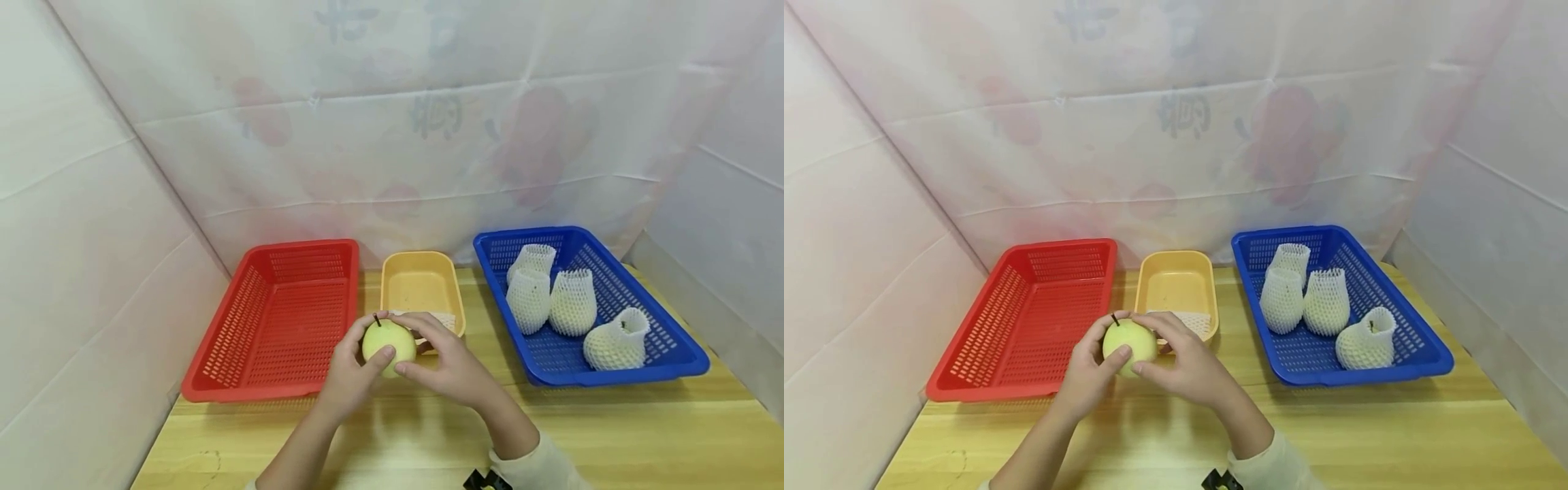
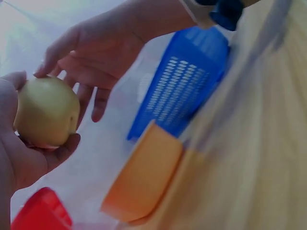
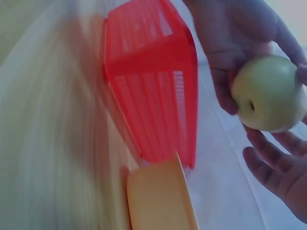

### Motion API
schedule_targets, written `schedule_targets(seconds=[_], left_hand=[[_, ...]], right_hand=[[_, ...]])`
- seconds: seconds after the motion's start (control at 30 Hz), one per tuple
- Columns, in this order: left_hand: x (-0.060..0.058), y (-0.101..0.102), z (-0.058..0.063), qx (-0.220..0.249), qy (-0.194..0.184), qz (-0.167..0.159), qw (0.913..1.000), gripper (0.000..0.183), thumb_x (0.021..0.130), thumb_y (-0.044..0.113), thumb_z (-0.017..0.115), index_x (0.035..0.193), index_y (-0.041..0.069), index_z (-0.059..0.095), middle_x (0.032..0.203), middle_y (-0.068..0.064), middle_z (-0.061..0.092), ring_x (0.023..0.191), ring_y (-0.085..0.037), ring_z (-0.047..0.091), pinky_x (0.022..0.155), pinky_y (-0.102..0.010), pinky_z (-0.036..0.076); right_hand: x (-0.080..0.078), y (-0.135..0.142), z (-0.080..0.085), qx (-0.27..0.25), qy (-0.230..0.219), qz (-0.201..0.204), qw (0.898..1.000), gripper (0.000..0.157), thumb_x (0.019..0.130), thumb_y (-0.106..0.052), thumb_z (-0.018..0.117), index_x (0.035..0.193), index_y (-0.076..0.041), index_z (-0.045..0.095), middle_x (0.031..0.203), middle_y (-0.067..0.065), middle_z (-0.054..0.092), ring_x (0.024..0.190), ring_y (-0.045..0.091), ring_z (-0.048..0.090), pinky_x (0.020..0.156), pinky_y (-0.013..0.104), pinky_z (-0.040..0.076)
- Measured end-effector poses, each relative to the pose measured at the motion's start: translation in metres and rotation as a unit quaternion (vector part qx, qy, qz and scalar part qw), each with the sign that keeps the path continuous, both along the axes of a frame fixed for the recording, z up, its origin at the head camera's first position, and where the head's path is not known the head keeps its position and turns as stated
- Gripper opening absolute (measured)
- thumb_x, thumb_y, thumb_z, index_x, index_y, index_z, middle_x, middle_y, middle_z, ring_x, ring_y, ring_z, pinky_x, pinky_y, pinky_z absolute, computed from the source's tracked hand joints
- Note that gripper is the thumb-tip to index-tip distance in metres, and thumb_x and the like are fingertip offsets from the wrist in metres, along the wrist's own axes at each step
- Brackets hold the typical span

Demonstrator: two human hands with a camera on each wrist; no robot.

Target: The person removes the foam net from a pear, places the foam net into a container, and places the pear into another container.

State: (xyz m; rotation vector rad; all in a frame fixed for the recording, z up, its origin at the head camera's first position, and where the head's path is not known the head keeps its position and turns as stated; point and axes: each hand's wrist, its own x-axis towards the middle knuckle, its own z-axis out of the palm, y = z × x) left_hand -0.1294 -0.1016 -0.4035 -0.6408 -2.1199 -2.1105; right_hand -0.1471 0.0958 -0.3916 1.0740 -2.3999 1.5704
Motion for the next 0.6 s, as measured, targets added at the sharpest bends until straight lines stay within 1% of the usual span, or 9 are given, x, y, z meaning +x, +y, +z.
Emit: schedule_targets(seconds=[0.13, 0.23, 0.3, 0.4, 0.53, 0.6], left_hand=[[0.001, -0.012, 0.013, -0.039, 0.001, 0.012, 0.9992, 0.052, 0.095, 0.012, 0.065, 0.143, 0.020, 0.047, 0.135, -0.012, 0.052, 0.106, -0.026, 0.061, 0.080, -0.032, 0.059], [0.001, -0.021, 0.023, -0.095, 0.000, 0.036, 0.9948, 0.057, 0.094, 0.022, 0.067, 0.146, 0.029, 0.043, 0.140, -0.005, 0.050, 0.103, -0.024, 0.061, 0.078, -0.030, 0.059], [0.002, -0.028, 0.029, -0.136, -0.001, 0.053, 0.9892, 0.061, 0.093, 0.030, 0.069, 0.147, 0.033, 0.041, 0.144, 0.001, 0.047, 0.104, -0.022, 0.060, 0.080, -0.030, 0.058], [0.002, -0.038, 0.036, -0.197, -0.003, 0.083, 0.9770, 0.066, 0.089, 0.041, 0.071, 0.147, 0.036, 0.039, 0.144, 0.007, 0.046, 0.105, -0.020, 0.059, 0.082, -0.031, 0.056], [0.003, -0.053, 0.042, -0.247, -0.025, 0.119, 0.9613, 0.067, 0.085, 0.047, 0.074, 0.143, 0.036, 0.043, 0.130, 0.006, 0.055, 0.096, -0.019, 0.060, 0.076, -0.031, 0.056], [0.003, -0.060, 0.044, -0.254, -0.040, 0.130, 0.9576, 0.064, 0.084, 0.045, 0.076, 0.140, 0.033, 0.046, 0.122, 0.004, 0.059, 0.090, -0.020, 0.061, 0.072, -0.032, 0.056]], right_hand=[[0.000, -0.017, -0.005, -0.034, 0.031, -0.025, 0.999, 0.059, 0.088, -0.022, 0.076, 0.141, -0.023, 0.051, 0.140, -0.003, 0.052, 0.114, 0.015, 0.057, 0.084, 0.031, 0.056], [-0.001, -0.031, -0.009, -0.058, 0.052, -0.052, 0.996, 0.059, 0.085, -0.021, 0.078, 0.139, -0.021, 0.053, 0.138, -0.002, 0.054, 0.111, 0.014, 0.058, 0.083, 0.031, 0.057], [-0.002, -0.040, -0.011, -0.068, 0.059, -0.064, 0.994, 0.058, 0.085, -0.022, 0.078, 0.138, -0.021, 0.054, 0.138, -0.002, 0.054, 0.111, 0.014, 0.059, 0.083, 0.032, 0.057], [-0.005, -0.054, -0.012, -0.077, 0.067, -0.070, 0.992, 0.056, 0.085, -0.022, 0.078, 0.137, -0.021, 0.056, 0.136, -0.003, 0.055, 0.113, 0.014, 0.059, 0.082, 0.037, 0.058], [-0.009, -0.072, -0.013, -0.076, 0.076, -0.060, 0.992, 0.057, 0.084, -0.019, 0.079, 0.136, -0.020, 0.057, 0.135, -0.004, 0.056, 0.113, 0.013, 0.059, 0.081, 0.041, 0.057], [-0.010, -0.080, -0.014, -0.071, 0.078, -0.052, 0.993, 0.057, 0.083, -0.017, 0.078, 0.136, -0.019, 0.057, 0.135, -0.004, 0.056, 0.113, 0.013, 0.058, 0.082, 0.039, 0.057]])
